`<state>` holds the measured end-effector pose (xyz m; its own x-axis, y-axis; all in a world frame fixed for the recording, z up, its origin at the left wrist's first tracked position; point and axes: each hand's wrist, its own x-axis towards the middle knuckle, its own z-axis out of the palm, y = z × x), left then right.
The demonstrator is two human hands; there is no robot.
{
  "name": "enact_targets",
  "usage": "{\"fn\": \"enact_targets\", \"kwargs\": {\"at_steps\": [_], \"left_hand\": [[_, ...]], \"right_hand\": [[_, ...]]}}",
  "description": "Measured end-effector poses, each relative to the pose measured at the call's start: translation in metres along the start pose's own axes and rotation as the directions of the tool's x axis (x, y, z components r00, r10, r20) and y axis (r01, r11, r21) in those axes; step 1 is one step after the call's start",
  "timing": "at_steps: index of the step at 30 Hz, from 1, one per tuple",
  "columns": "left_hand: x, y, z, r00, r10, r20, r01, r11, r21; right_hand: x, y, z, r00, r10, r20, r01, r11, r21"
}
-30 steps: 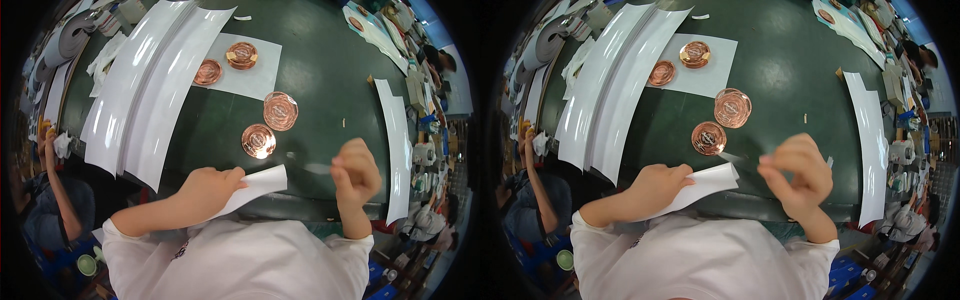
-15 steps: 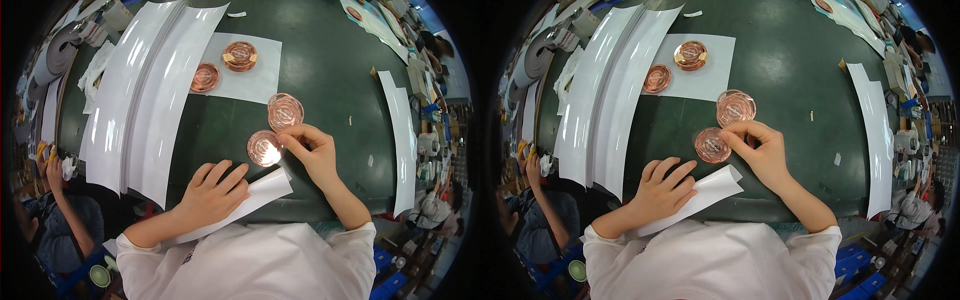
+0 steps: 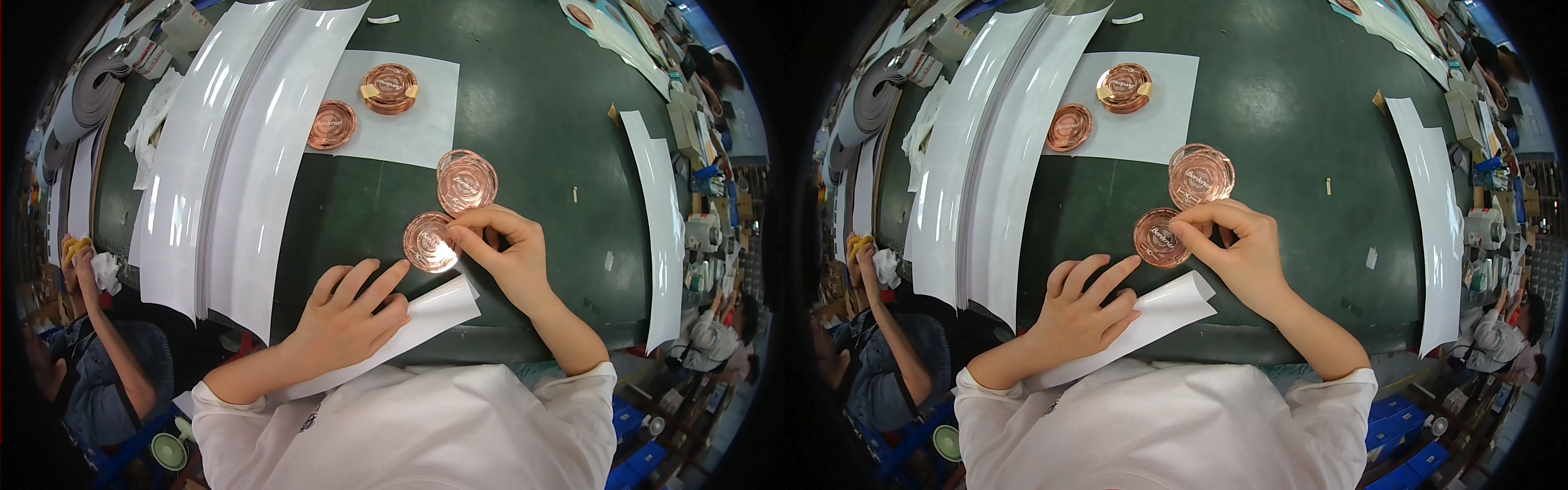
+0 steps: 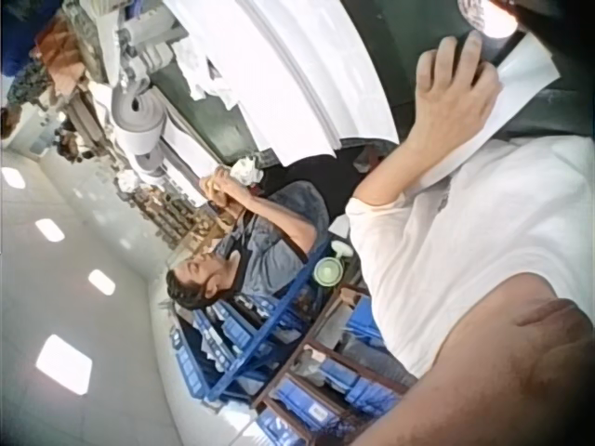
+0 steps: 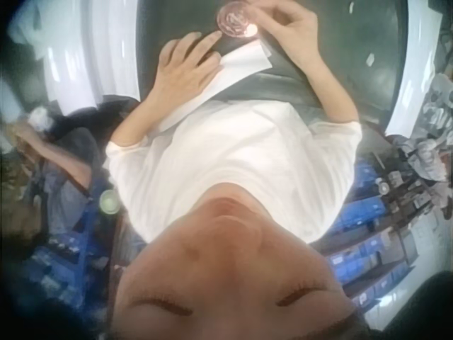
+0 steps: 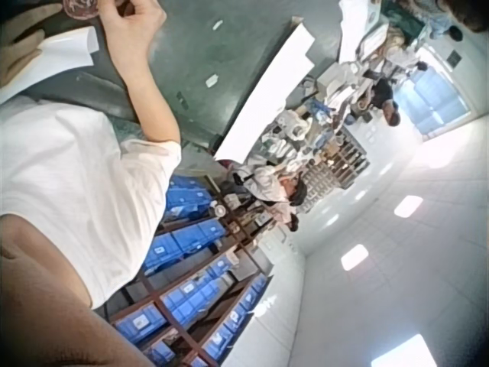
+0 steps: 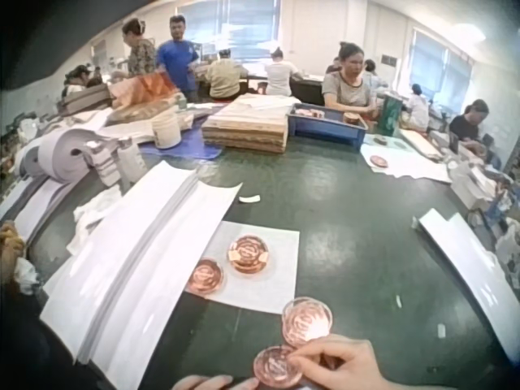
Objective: The person peels protective films from circular metallic discs by hand, folds paper sheets, and stacks the discs on the table.
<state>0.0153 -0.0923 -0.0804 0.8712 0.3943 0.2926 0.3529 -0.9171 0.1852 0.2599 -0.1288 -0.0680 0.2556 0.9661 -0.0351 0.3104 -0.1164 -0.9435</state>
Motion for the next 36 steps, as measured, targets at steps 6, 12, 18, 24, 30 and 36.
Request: {"fn": "enact_targets", "kwargs": {"at_steps": [6,12,18,24,30,36], "left_hand": [[0.001,-0.001,-0.001,1.000,0.000,0.014,0.001,1.000,-0.009],[0.001,-0.002,-0.001,1.000,0.000,0.009,0.000,1.000,-0.011],[0.000,-0.001,0.000,1.000,-0.003,0.016,0.003,1.000,-0.013],[0.001,0.000,0.000,1.000,-0.004,0.023,0.004,1.000,-0.007],[0.001,-0.001,-0.001,1.000,0.007,0.022,-0.007,1.000,-0.001],[0.003,0.000,-0.002,0.999,0.014,0.031,-0.015,1.000,0.004]], "right_hand": [[0.001,0.002,0.001,1.000,-0.014,-0.003,0.014,1.000,-0.013],[0.002,0.001,0.002,1.000,-0.011,-0.002,0.011,1.000,0.001],[0.001,0.003,0.002,1.000,-0.015,-0.006,0.015,1.000,-0.008],[0.001,0.003,0.003,0.999,-0.033,-0.011,0.033,0.999,-0.036],[0.003,0.001,0.005,0.988,-0.151,-0.007,0.147,0.969,-0.198],[0.004,0.009,0.011,0.900,-0.436,-0.019,0.383,0.809,-0.446]]}}
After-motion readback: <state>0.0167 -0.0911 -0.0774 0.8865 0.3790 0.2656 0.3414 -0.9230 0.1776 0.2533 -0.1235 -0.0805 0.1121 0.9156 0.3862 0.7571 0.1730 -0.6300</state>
